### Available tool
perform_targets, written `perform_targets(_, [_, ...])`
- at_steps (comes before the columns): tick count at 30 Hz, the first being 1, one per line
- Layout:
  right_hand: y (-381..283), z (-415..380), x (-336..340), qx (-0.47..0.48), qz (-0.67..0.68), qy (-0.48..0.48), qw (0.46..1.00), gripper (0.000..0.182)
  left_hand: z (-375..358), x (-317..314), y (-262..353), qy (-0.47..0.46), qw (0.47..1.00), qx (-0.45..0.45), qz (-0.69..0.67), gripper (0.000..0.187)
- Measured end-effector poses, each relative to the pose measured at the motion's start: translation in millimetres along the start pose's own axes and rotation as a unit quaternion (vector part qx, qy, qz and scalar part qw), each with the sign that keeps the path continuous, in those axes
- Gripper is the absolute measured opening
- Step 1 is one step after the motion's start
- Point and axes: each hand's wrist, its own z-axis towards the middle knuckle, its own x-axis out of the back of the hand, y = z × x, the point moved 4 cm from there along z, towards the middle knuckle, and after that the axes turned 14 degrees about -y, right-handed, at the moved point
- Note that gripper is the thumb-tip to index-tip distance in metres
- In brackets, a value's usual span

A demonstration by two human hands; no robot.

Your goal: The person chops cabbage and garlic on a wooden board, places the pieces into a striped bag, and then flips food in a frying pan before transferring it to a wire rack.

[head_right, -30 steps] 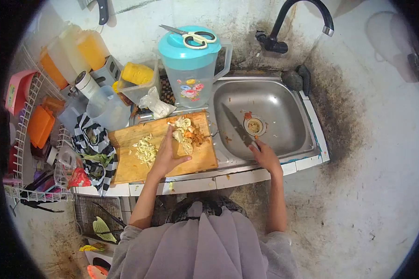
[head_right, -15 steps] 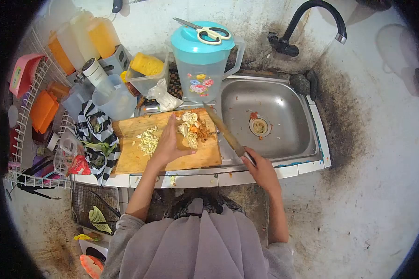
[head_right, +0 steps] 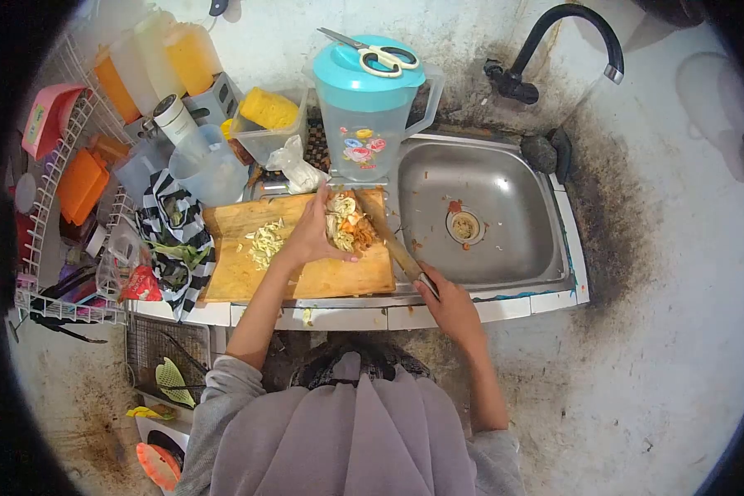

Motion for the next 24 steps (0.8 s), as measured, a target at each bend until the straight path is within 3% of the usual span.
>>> perform_targets(10, [-6,-3,-11,-0.080,0.030,-0.071,0.994,0.045,1,-3,18,-0.054,0.995,-0.075,0.026,0.128])
perform_targets(18, [-5,-6,-10,-0.017,0.027,-0.005,0.999,0.040,-4,-10,19,-0.041,0.997,-0.070,-0.017,0.117])
perform_targets(22, [7,2,-10,-0.055,0.065,-0.026,0.996,0.039,-6,-8,20,-0.049,0.995,-0.080,-0.018,0.115])
perform_targets(24, [15,6,-11,-0.034,0.060,0.013,0.998,0.040,-7,-8,17,-0.053,0.996,-0.068,-0.027,0.114])
